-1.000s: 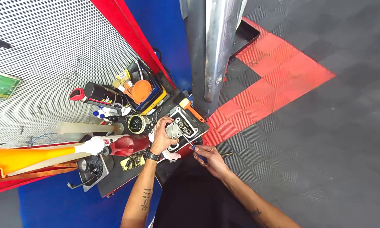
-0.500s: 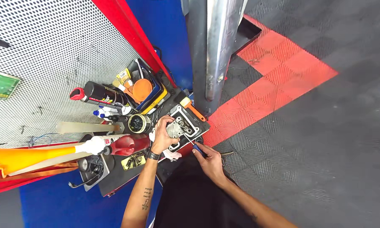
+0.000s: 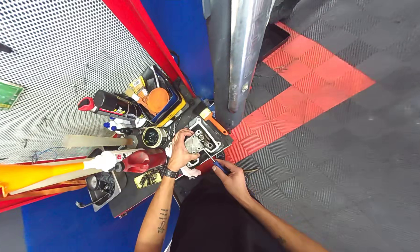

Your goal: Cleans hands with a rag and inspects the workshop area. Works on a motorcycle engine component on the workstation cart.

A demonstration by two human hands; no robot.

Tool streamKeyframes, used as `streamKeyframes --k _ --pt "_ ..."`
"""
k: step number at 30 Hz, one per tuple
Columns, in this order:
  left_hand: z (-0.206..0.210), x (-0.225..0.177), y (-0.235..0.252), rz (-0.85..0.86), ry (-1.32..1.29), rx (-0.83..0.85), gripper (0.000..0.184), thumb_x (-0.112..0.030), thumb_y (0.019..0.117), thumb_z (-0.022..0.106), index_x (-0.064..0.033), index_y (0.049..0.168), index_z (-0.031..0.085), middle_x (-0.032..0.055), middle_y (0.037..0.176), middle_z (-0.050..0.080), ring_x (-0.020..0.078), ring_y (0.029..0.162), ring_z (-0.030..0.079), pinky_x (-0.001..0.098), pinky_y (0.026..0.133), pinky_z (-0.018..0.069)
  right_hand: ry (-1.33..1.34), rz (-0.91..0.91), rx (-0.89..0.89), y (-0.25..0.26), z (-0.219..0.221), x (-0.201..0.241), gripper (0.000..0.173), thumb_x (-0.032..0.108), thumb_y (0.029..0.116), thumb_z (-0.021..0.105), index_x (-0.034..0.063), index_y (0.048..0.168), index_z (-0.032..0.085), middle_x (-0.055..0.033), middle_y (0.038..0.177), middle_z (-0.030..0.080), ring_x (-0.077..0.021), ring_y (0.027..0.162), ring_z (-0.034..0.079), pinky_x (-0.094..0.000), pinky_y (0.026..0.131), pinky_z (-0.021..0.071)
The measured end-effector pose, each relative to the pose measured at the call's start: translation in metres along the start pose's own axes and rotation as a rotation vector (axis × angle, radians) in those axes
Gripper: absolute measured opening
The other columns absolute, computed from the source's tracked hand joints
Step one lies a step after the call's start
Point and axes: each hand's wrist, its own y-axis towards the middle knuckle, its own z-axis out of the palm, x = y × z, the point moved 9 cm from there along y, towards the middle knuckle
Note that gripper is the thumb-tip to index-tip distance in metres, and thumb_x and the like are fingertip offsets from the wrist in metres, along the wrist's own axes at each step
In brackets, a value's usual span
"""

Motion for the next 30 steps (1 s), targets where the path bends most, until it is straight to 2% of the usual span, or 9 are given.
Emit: streamKeyframes --k 2,4,8,14,18,21,24,27,30 --pt "0.000 0.000 0.000 0.002 0.012 -0.002 0.084 -0.020 0.0482 0.093 -0.0067 0.124 0.060 0.0113 0.140 0.059 0.0268 0.142 0.045 0.0498 0.122 0.0339 0.163 0.106 0.048 0.003 0.002 -0.006 0.022 0.019 0.0953 0.068 0.0047 0.110 0.075 0.0010 0.080 0.072 -0.0041 0.061 0.061 -0.0214 0.055 0.0517" --pt "0.000 -0.001 0.000 0.000 0.018 0.002 0.083 -0.020 0.0491 0.093 -0.0071 0.124 0.060 0.0109 0.139 0.060 0.0267 0.142 0.045 0.0495 0.122 0.0339 0.259 0.164 0.071 0.005 0.003 -0.012 0.020 0.016 0.0947 0.069 0.0036 0.110 0.074 0.0002 0.076 0.070 -0.0065 0.055 0.058 -0.0224 0.050 0.0486" --pt "-0.001 -0.003 0.000 0.014 0.017 -0.001 0.082 -0.020 0.0500 0.093 -0.0065 0.123 0.060 0.0111 0.138 0.061 0.0276 0.142 0.046 0.0505 0.122 0.0333 0.242 0.164 0.071 0.006 0.001 -0.010 0.015 0.016 0.0944 0.070 0.0041 0.103 0.075 0.0005 0.075 0.070 -0.0063 0.056 0.059 -0.0219 0.051 0.0495" --pt "-0.002 -0.005 -0.001 0.037 0.017 -0.017 0.079 -0.023 0.0512 0.093 -0.0074 0.121 0.060 0.0097 0.136 0.063 0.0277 0.142 0.047 0.0528 0.121 0.0338 0.207 0.139 0.060 0.004 0.003 -0.003 0.014 0.015 0.0955 0.068 0.0045 0.101 0.075 0.0012 0.075 0.070 -0.0057 0.057 0.059 -0.0215 0.052 0.0501" --pt "-0.002 -0.006 0.000 0.036 0.025 -0.021 0.078 -0.023 0.0507 0.093 -0.0075 0.120 0.061 0.0092 0.135 0.064 0.0276 0.142 0.047 0.0526 0.120 0.0339 0.278 0.186 0.102 0.003 0.006 -0.011 0.018 0.016 0.0987 0.063 0.0036 0.102 0.075 -0.0006 0.071 0.069 -0.0067 0.052 0.056 -0.0215 0.047 0.0465" --pt "-0.002 -0.005 -0.001 0.044 0.004 -0.026 0.077 -0.023 0.0513 0.093 -0.0073 0.120 0.061 0.0095 0.135 0.064 0.0283 0.142 0.046 0.0531 0.121 0.0327 0.445 0.280 0.155 0.002 0.013 -0.017 0.020 0.015 0.1005 0.060 0.0028 0.100 0.075 -0.0022 0.068 0.066 -0.0062 0.049 0.052 -0.0205 0.044 0.0420" --pt "-0.002 -0.005 -0.001 0.043 0.006 -0.026 0.076 -0.023 0.0522 0.092 -0.0079 0.119 0.061 0.0089 0.135 0.064 0.0280 0.143 0.046 0.0527 0.122 0.0326 0.645 0.447 0.247 0.000 0.023 -0.023 0.026 0.018 0.1027 0.054 0.0022 0.100 0.075 -0.0028 0.065 0.064 -0.0036 0.046 0.048 -0.0179 0.041 0.0387" --pt "-0.002 -0.006 -0.001 0.048 0.018 -0.028 0.075 -0.025 0.0529 0.092 -0.0081 0.119 0.061 0.0086 0.135 0.064 0.0277 0.143 0.046 0.0521 0.122 0.0325 0.813 0.634 0.402 -0.005 0.032 -0.027 0.033 0.026 0.1049 0.050 0.0043 0.103 0.074 0.0007 0.063 0.060 -0.0008 0.043 0.045 -0.0155 0.039 0.0370" --pt "-0.002 -0.005 -0.001 0.053 0.017 -0.031 0.076 -0.024 0.0522 0.092 -0.0081 0.119 0.061 0.0087 0.135 0.064 0.0275 0.142 0.046 0.0517 0.122 0.0319 0.892 0.692 0.481 -0.006 0.036 -0.027 0.036 0.029 0.1060 0.045 0.0055 0.103 0.073 0.0027 0.062 0.057 0.0005 0.042 0.043 -0.0142 0.038 0.0358"
